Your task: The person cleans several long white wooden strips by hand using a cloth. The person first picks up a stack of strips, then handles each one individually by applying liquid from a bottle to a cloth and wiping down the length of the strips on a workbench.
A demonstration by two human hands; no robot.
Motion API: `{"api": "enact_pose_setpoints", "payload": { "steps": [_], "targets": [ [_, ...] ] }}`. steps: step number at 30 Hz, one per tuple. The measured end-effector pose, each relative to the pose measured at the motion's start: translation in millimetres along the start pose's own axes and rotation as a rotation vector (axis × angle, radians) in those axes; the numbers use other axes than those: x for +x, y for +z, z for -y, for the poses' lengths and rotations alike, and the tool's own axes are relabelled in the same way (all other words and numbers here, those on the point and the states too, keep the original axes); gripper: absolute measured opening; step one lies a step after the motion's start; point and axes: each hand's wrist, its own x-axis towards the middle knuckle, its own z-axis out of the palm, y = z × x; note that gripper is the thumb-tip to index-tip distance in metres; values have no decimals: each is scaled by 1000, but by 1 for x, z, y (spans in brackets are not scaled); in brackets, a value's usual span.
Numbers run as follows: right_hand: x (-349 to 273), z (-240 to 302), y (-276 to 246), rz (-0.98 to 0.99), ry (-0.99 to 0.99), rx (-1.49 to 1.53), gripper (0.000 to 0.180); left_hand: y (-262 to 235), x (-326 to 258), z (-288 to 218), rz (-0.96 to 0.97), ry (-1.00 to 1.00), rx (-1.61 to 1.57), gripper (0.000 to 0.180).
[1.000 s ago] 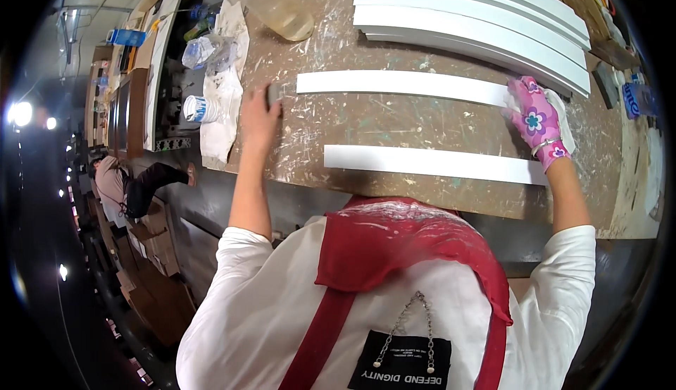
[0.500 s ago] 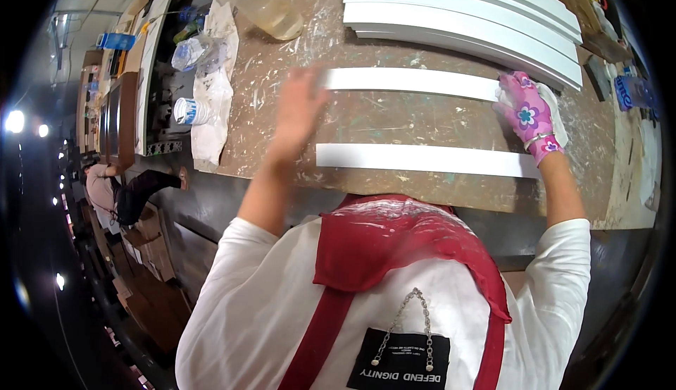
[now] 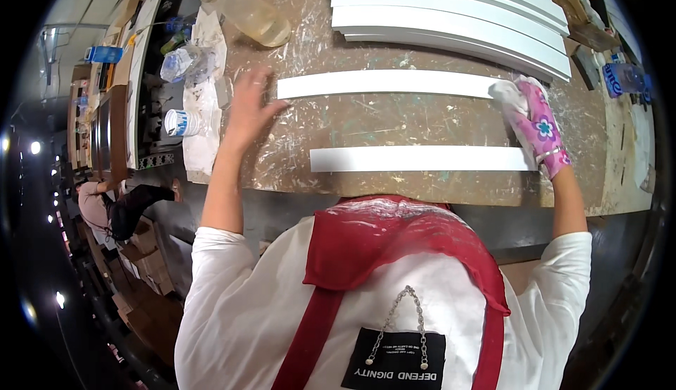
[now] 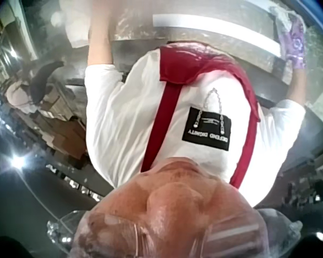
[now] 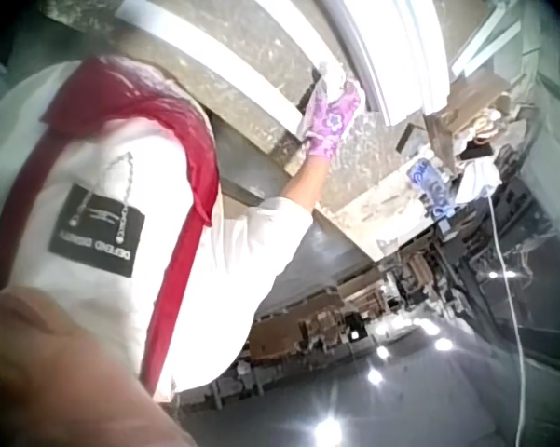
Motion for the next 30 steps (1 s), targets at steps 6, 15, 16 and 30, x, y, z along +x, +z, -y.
{"api": "enact_pose_setpoints", "payload": {
  "steps": [6, 15, 16, 30],
  "targets": [
    [-8, -23, -8, -223, 37, 150, 36, 4, -3, 11, 332, -292, -622, 47],
    [48, 179, 69, -247, -686, -10, 23, 18, -3, 12, 232, -10, -237, 56],
    [54, 200, 101, -29, -677, 354, 22, 17, -6, 10, 261, -43, -294, 57],
    [-25, -82, -7, -519, 37, -376, 28, -45, -28, -4, 457, -371, -647, 34]
  ]
}}
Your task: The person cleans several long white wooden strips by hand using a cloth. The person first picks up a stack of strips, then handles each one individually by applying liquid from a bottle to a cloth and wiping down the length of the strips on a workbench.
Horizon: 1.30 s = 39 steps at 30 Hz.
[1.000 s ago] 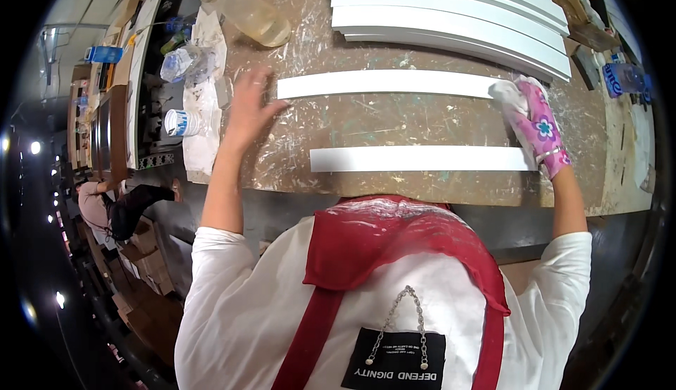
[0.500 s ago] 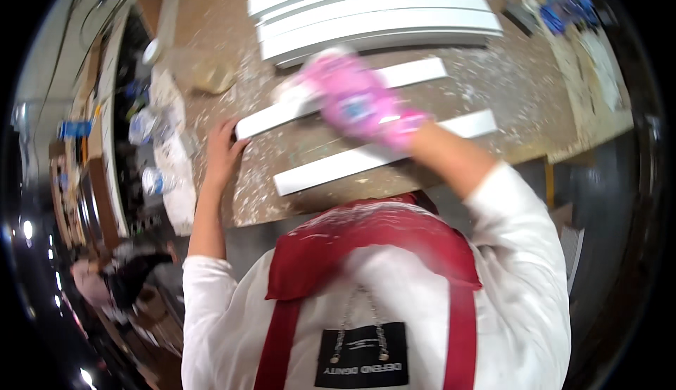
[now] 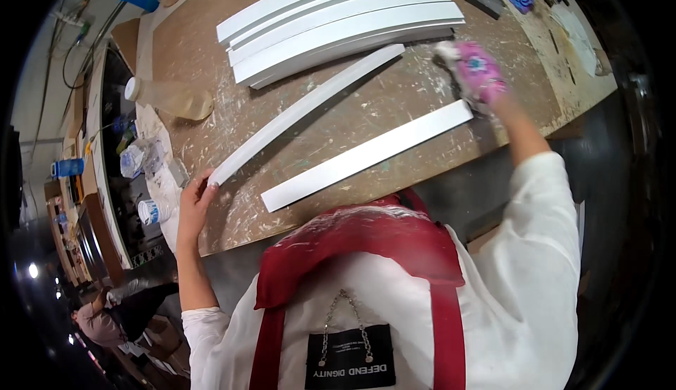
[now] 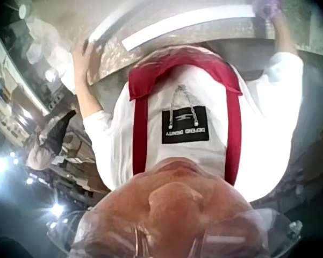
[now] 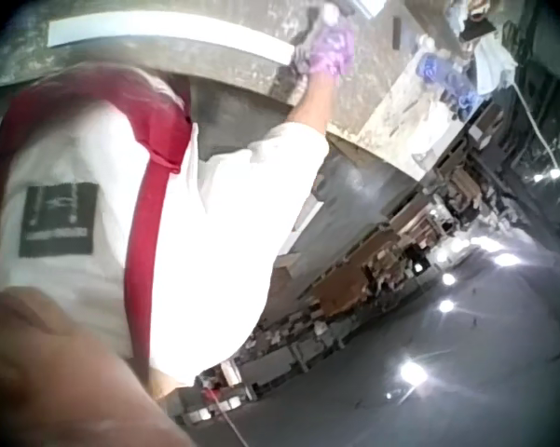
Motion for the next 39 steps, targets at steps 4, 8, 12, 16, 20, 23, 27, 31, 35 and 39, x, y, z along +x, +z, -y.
{"api": "enact_pose_setpoints", "payload": {
  "steps": [4, 8, 12, 16, 20, 23, 27, 31, 35, 39],
  "targets": [
    [6, -16, -11, 5, 41, 79, 38, -13, -10, -23, 77, -4, -171, 26],
    [7, 18, -2, 97, 252, 873, 36, -14, -11, -22, 85, -79, -322, 25],
    [16, 47, -2, 197, 143, 645, 34, 0, -18, -30, 54, -54, -431, 26],
    [24, 76, -24, 190, 34, 676, 35, 13, -29, -36, -67, -4, -255, 35],
    [42, 136, -61, 45, -352, 768, 41, 13, -38, -45, -114, 68, -11, 27],
    [36, 271, -88, 161, -649, 549, 32, 15, -55, -59, -60, 76, 38, 24],
    [2, 383, -106, 322, -978, 361, 49, 21, -58, -72, -115, 398, -33, 19],
    [8, 300, -25, 114, -621, 269, 51, 5, -89, -60, -55, -15, -322, 13],
    [26, 130, 39, 252, -75, -29, 34, 10, -82, -21, 45, -73, -472, 14],
    [31, 137, -1, 47, -209, 256, 20, 7, -71, 13, 90, -212, -600, 19]
  ]
}}
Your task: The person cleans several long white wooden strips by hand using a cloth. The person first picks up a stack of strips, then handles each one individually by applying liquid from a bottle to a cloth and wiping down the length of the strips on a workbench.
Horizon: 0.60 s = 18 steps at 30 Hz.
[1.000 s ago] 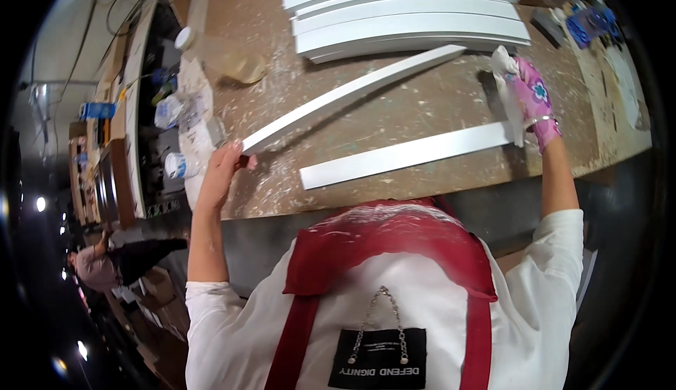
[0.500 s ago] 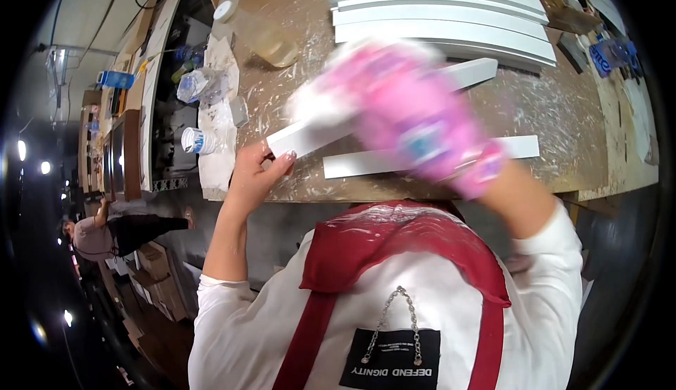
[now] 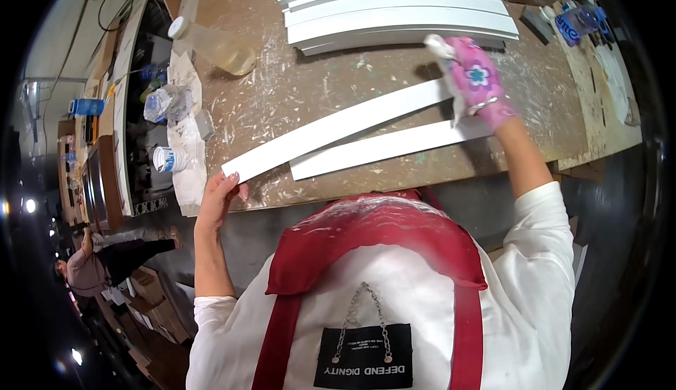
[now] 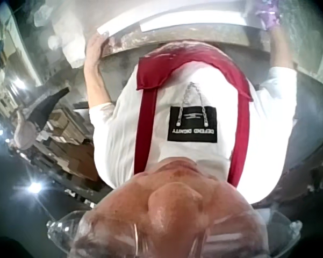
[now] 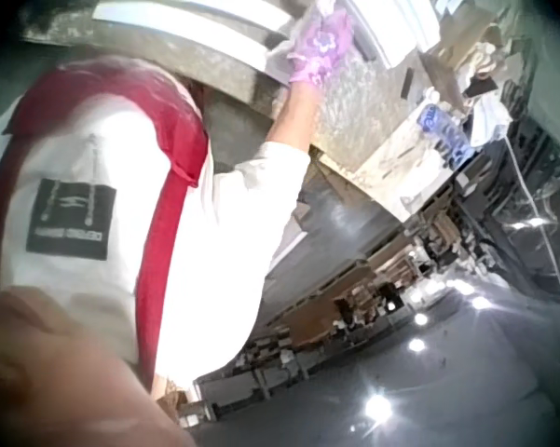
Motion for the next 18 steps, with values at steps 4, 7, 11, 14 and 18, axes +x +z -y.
{"api": "enact_pose_setpoints", "payload": {
  "steps": [4, 7, 11, 14, 18],
  "targets": [
    [7, 140, 13, -2, -416, 28, 15, -12, 8, 4, 35, -30, 39, 21],
    [7, 208, 36, 386, -493, 128, 37, -11, 13, -6, 71, -11, 81, 23],
    [-4, 140, 53, 306, -287, 22, 31, -16, 23, 1, 84, -32, 107, 24],
    [3, 53, 8, 378, 37, -85, 23, -20, 28, 19, 55, -58, -1, 22],
    [-53, -118, -25, 35, -71, -216, 30, -12, 35, -15, -1, 22, 60, 19]
  ]
}}
